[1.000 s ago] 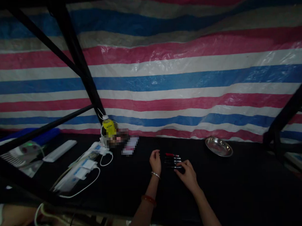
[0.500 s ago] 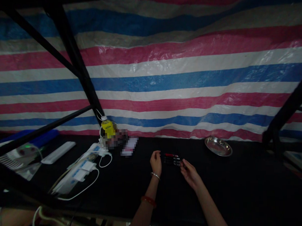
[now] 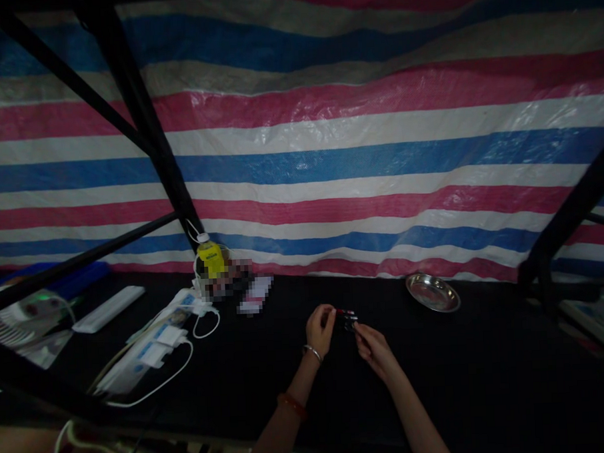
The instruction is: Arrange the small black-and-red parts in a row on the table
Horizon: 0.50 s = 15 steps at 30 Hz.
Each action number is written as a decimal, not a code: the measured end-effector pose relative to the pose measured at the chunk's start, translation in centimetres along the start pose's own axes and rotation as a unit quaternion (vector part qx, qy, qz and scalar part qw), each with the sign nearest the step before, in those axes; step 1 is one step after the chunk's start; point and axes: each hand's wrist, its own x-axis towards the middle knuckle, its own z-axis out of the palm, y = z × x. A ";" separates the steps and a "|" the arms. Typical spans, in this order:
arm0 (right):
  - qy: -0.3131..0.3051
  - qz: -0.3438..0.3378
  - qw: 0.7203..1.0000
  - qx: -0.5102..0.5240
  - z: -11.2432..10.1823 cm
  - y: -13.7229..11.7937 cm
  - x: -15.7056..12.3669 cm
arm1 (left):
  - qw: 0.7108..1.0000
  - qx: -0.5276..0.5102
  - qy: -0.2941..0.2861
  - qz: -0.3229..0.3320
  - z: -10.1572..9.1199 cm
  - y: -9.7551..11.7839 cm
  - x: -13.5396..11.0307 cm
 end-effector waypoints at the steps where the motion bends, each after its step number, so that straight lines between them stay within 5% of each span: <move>1: 0.000 -0.004 1.000 -0.013 0.1 0.0 0.0 | 0.999 0.030 -0.026 0.037 -0.1 0.3 -0.2; 7: -0.003 -0.007 0.999 -0.044 0.3 -0.3 -0.2 | 0.971 0.132 -0.107 0.168 -0.5 1.2 -0.9; 15: -0.013 -0.004 1.000 -0.021 -0.6 -0.6 -0.1 | 0.986 0.059 -0.135 0.078 -1.3 1.7 -1.3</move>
